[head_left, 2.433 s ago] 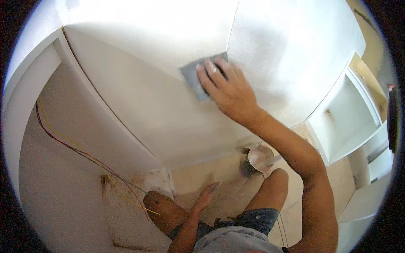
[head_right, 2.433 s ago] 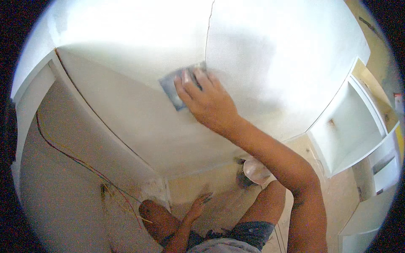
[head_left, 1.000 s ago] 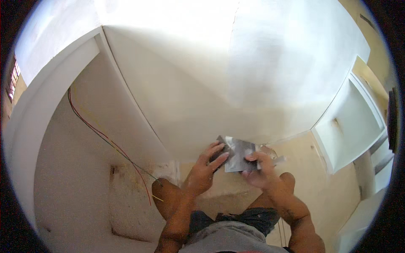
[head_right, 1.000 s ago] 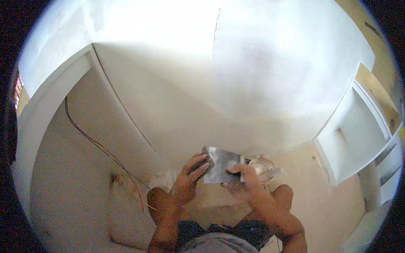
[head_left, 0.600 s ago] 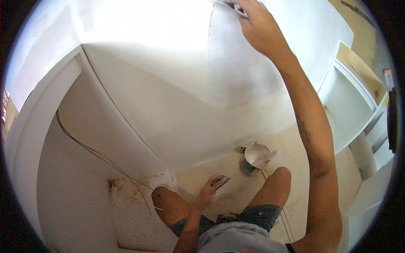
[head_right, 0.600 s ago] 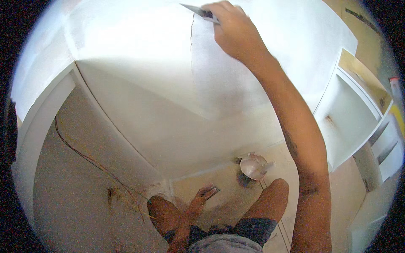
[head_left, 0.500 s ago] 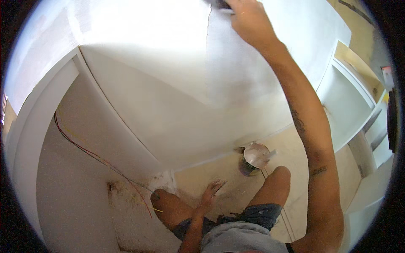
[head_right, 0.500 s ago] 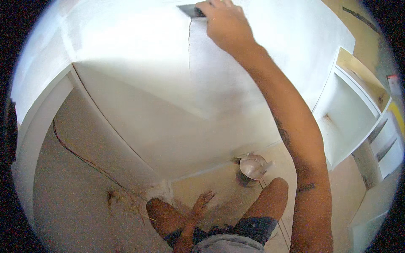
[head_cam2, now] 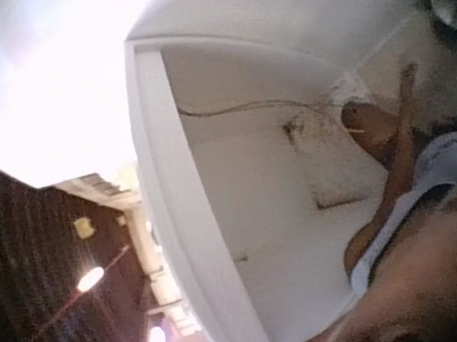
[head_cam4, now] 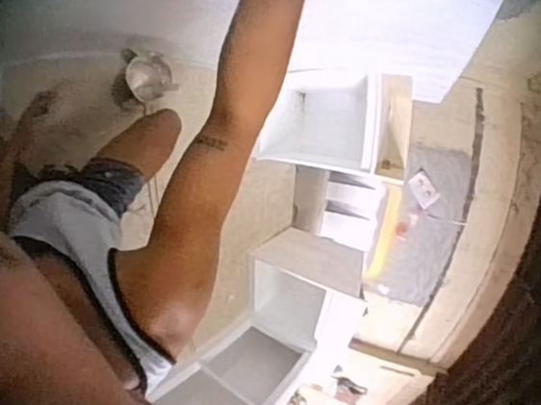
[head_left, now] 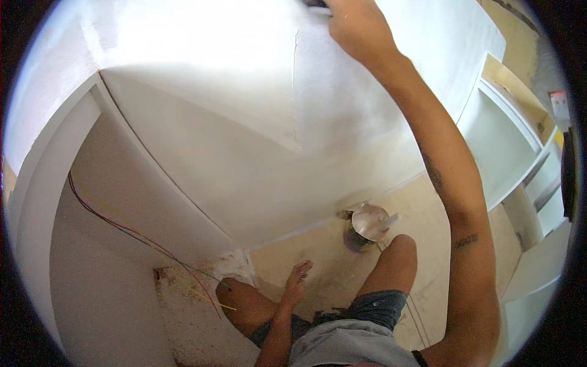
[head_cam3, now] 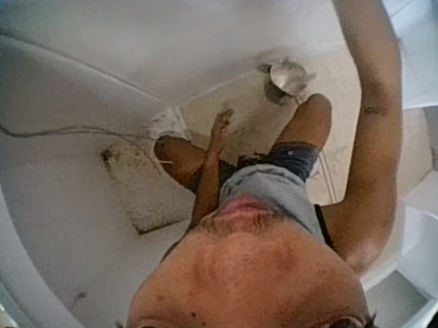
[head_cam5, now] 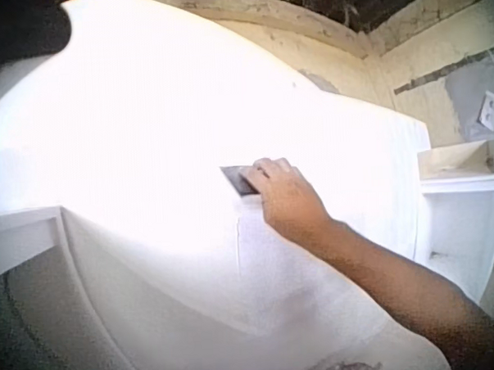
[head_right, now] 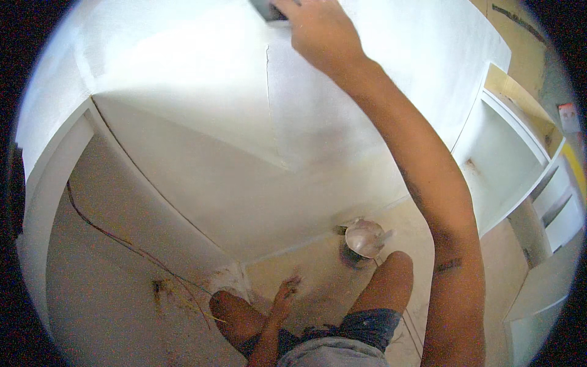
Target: Applying joint compound to a drywall corner using two putty knives.
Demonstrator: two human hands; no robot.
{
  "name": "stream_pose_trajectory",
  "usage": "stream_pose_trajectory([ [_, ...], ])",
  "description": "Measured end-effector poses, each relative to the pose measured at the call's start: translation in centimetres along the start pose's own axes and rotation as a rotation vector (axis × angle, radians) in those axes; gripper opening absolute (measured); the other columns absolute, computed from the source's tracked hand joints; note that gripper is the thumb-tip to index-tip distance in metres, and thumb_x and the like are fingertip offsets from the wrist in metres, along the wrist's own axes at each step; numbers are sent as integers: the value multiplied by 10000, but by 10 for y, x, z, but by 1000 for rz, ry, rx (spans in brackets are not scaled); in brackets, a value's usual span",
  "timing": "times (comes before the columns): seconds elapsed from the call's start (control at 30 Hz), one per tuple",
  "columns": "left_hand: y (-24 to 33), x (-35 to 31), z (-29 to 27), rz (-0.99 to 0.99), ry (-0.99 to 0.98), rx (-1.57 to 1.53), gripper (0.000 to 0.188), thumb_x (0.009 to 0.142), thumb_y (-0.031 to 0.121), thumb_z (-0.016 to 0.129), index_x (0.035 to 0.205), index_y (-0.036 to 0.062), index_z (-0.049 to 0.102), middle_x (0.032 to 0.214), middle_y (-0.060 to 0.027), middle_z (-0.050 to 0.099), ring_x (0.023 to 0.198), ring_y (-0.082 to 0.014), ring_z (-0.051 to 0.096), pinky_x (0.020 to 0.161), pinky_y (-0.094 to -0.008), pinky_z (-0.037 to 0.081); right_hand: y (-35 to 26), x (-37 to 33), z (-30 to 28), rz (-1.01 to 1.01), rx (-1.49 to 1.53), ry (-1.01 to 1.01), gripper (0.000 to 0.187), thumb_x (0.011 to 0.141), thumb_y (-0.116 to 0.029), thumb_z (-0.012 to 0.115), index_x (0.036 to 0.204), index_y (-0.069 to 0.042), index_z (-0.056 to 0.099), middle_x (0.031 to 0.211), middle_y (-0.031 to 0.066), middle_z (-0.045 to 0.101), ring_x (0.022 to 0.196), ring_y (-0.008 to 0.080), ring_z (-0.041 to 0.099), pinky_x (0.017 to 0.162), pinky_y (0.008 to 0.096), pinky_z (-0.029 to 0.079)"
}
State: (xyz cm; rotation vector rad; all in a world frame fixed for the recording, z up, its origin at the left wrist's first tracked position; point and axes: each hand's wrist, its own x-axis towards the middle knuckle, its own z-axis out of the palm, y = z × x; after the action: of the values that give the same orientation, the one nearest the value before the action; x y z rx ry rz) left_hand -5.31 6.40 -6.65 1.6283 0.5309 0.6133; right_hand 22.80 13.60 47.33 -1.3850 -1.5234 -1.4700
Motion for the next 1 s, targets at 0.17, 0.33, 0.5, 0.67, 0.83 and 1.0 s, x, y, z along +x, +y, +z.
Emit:
stream_pose_trajectory([
  [0.17,-6,3,6,-68,26,-21,489,870,39,440,1345,108,533,1380,-87,470,1288,-255,448,1049,-373,372,-16,-39,30,-152,-54,46,365,813,-29,544,1166,-92,615,1121,95,610,1021,290,574,866,404,478],
  [0.33,-9,8,13,-63,52,3,440,921,98,417,1346,107,532,1357,-99,488,1286,-252,450,1060,-371,355,-41,-104,40,-230,7,-119,398,804,-94,560,1199,-54,580,1161,101,572,1064,280,530,880,394,473],
  [0.5,-22,6,15,-243,187,-363,430,937,130,402,1345,91,532,1315,-127,520,1261,-259,471,1061,-359,348,-68,-163,52,-228,74,-235,449,815,-122,552,1259,-52,527,1183,130,544,1122,314,508,935,419,459],
  [0.67,-3,11,7,-174,122,52,404,962,190,484,1337,41,479,1335,-98,535,1192,-240,535,994,-355,429,-80,-227,62,-239,96,-374,514,799,-119,581,1305,-71,507,1280,126,515,1161,311,481,946,453,442],
  [0.83,-31,-7,-4,-248,318,-84,474,884,102,514,1351,37,477,1273,-131,557,1157,-280,561,968,-369,476,-99,-274,75,-260,119,-457,523,814,-151,566,1324,-72,481,1271,141,515,1167,319,488,986,453,429],
  [1.0,9,1,4,-212,409,-737,510,877,77,525,1373,20,422,1267,-150,558,1139,-324,589,924,-439,536,-96,-322,82,-283,102,-472,525,800,-140,571,1316,-78,500,1273,131,516,1186,310,478,997,446,424],
])
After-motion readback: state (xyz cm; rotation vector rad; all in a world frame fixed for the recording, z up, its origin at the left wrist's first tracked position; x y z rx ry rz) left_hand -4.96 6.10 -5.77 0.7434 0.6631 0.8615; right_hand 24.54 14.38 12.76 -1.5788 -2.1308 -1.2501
